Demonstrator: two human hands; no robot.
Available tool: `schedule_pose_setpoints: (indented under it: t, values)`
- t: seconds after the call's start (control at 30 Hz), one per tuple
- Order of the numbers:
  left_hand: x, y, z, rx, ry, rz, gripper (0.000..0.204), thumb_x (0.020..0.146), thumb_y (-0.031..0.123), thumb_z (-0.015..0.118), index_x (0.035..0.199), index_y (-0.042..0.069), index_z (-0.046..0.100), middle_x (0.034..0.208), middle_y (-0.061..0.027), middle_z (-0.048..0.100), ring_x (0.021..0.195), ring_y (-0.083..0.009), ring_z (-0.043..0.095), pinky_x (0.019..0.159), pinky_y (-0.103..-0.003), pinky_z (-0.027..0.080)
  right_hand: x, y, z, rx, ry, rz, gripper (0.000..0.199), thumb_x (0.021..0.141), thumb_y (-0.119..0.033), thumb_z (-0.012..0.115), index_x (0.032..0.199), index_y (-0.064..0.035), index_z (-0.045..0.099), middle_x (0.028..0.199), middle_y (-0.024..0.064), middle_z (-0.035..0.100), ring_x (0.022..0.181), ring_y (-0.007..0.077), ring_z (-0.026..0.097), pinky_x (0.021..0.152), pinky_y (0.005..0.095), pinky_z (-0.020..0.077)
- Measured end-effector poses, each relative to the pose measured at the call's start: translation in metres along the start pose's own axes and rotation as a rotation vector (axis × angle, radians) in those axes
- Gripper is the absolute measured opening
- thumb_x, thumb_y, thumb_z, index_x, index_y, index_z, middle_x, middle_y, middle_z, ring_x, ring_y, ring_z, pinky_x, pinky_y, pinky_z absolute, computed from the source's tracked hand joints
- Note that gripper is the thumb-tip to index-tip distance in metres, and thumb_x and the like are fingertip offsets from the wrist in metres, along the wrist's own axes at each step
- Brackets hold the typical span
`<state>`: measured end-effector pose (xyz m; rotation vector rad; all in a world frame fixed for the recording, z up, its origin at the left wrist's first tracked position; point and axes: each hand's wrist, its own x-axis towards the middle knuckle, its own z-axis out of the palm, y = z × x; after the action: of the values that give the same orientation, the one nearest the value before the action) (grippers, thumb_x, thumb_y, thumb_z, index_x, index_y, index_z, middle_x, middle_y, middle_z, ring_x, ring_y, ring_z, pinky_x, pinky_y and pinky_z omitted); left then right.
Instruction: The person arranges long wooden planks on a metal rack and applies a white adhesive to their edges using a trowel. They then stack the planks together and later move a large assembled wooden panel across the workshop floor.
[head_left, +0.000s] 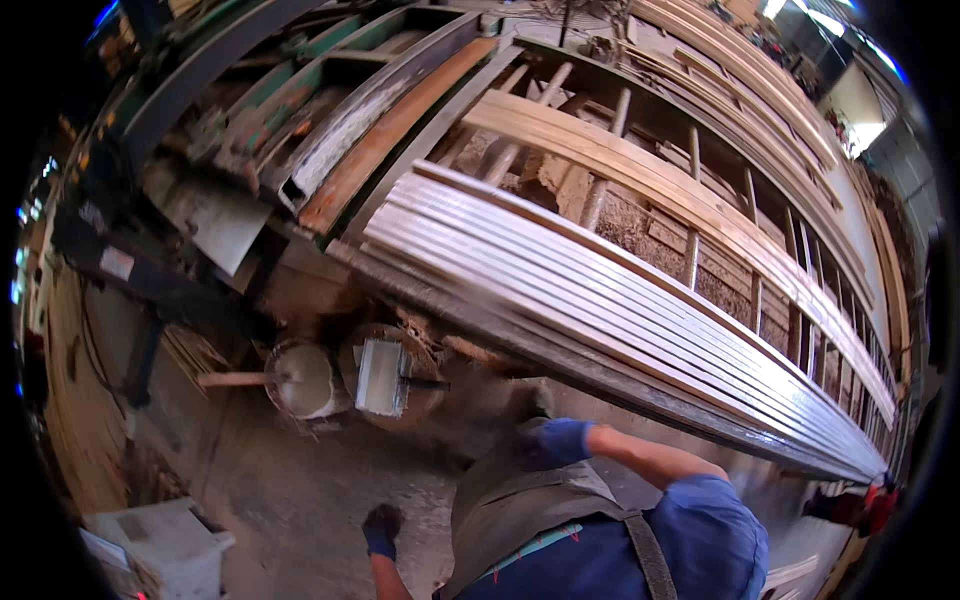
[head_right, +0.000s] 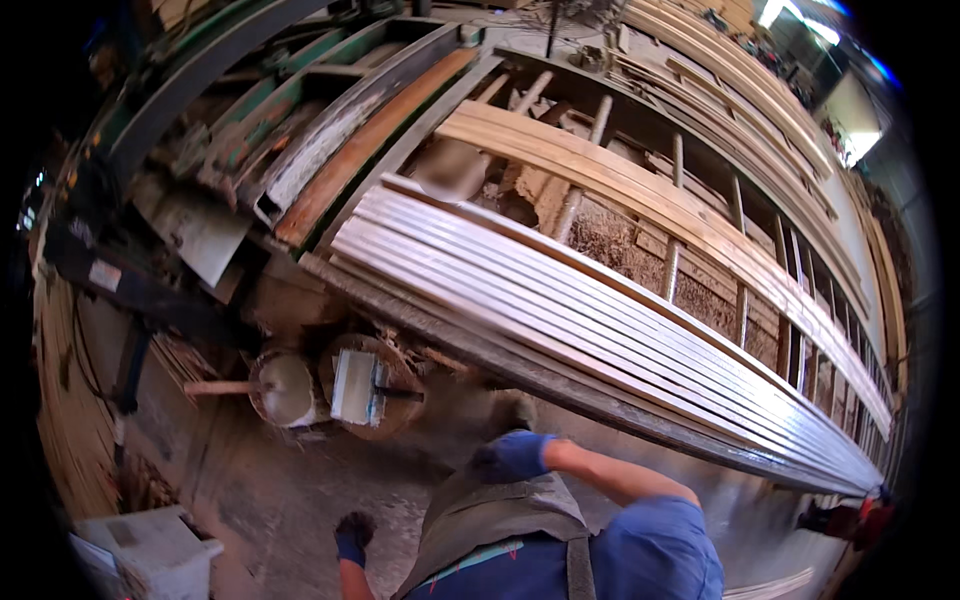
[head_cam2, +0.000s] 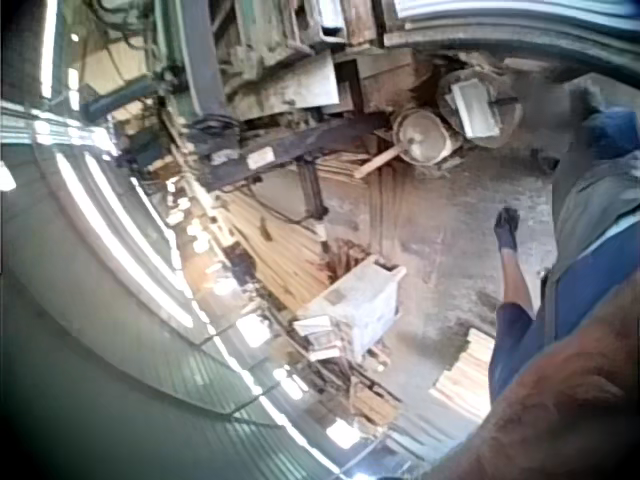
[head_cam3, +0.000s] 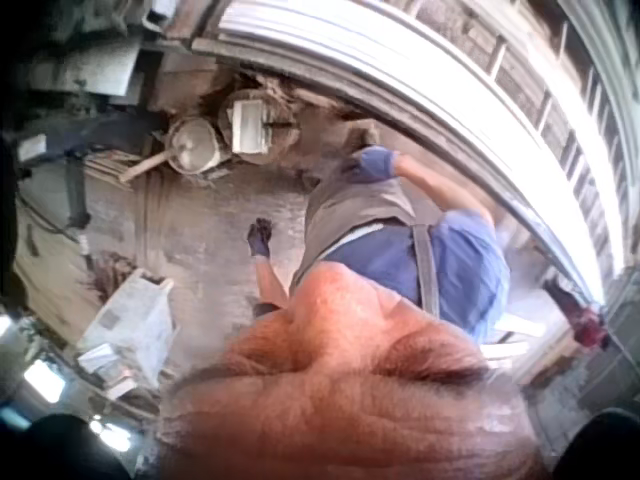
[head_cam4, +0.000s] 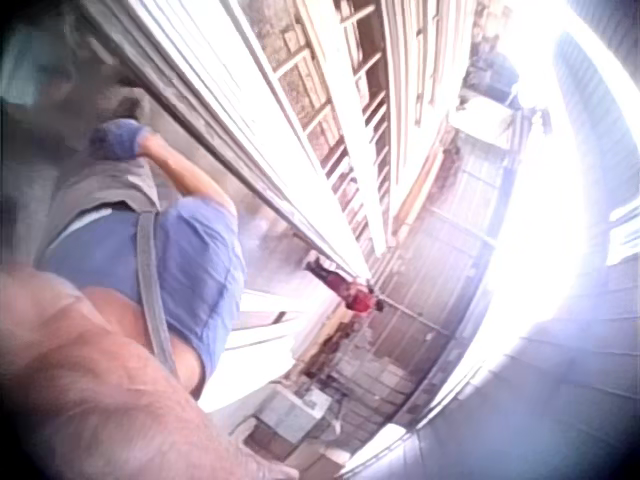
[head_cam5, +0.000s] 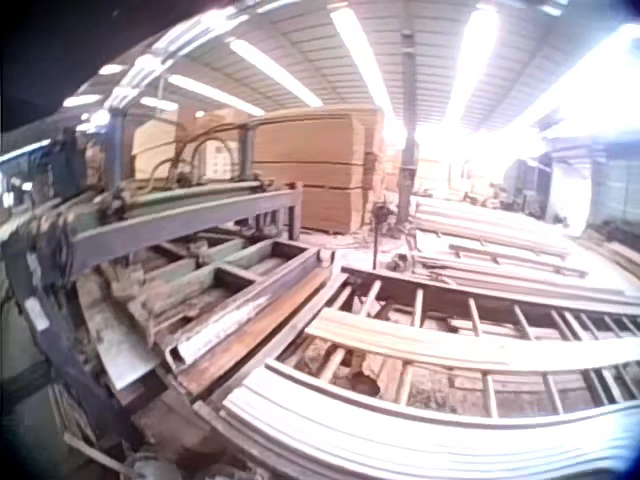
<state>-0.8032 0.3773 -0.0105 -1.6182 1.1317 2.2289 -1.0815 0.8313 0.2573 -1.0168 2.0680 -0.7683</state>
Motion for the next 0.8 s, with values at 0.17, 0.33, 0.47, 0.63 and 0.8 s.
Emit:
schedule_pose_setpoints:
  t: [0.17,0.33,0.47,0.63,0.8]
  values:
    - [0.009,0.180,0.206,0.598,-0.183,0.696,0.028,0.101,0.033,0.052,0.107,0.009,0.066,0.091,-0.0055,0.068,0.074,-0.0155,0.062,0.068,-0.035,0.055,-0.148,-0.014,-0.156,0.410,0.318,0.225,0.033,0.098,-0.025,0.063,0.124,-0.0058,0.064,0.110,0.0111,0.070,0.100,0.0185,0.066,0.091,0.0334,0.0528]
    - [0.017,0.339,0.277,0.372,-0.645,0.632,0.034,0.100,0.035,0.054,0.118,0.008,0.063,0.110,-0.0067,0.067,0.094,-0.0212,0.066,0.078,-0.035,0.056,-0.215,0.084,-0.264,0.156,0.851,0.447,0.028,0.096,-0.026,0.064,0.116,-0.0079,0.068,0.093,0.0093,0.072,0.083,0.0129,0.067,0.077,0.0299,0.0541]
    - [-0.119,0.363,0.484,0.464,-0.400,0.889,0.043,0.097,0.038,0.062,0.123,0.003,0.062,0.112,-0.0074,0.069,0.092,-0.0162,0.068,0.080,-0.029,0.055,-0.249,0.160,-0.291,0.461,0.765,0.487,0.034,0.099,-0.028,0.063,0.120,-0.0012,0.062,0.092,0.0049,0.069,0.082,0.0116,0.065,0.075,0.0277,0.0538]
    - [-0.122,0.435,0.554,0.755,-0.288,0.865,0.056,0.095,0.053,0.060,0.120,0.002,0.064,0.100,-0.0073,0.070,0.087,-0.0150,0.067,0.077,-0.028,0.053,-0.216,0.210,-0.319,0.566,0.513,0.587,0.041,0.098,-0.039,0.060,0.113,-0.0018,0.065,0.090,0.0054,0.070,0.082,0.0119,0.066,0.070,0.0281,0.0519]
    - [-0.018,0.479,0.606,1.144,-0.355,0.909,0.058,0.099,0.054,0.051,0.120,0.001,0.063,0.105,-0.0092,0.069,0.093,-0.0188,0.067,0.079,-0.031,0.053,-0.175,0.264,-0.347,0.348,0.347,0.808,0.043,0.098,-0.042,0.055,0.117,-0.0045,0.066,0.097,0.0102,0.073,0.084,0.0192,0.069,0.075,0.0354,0.0549]
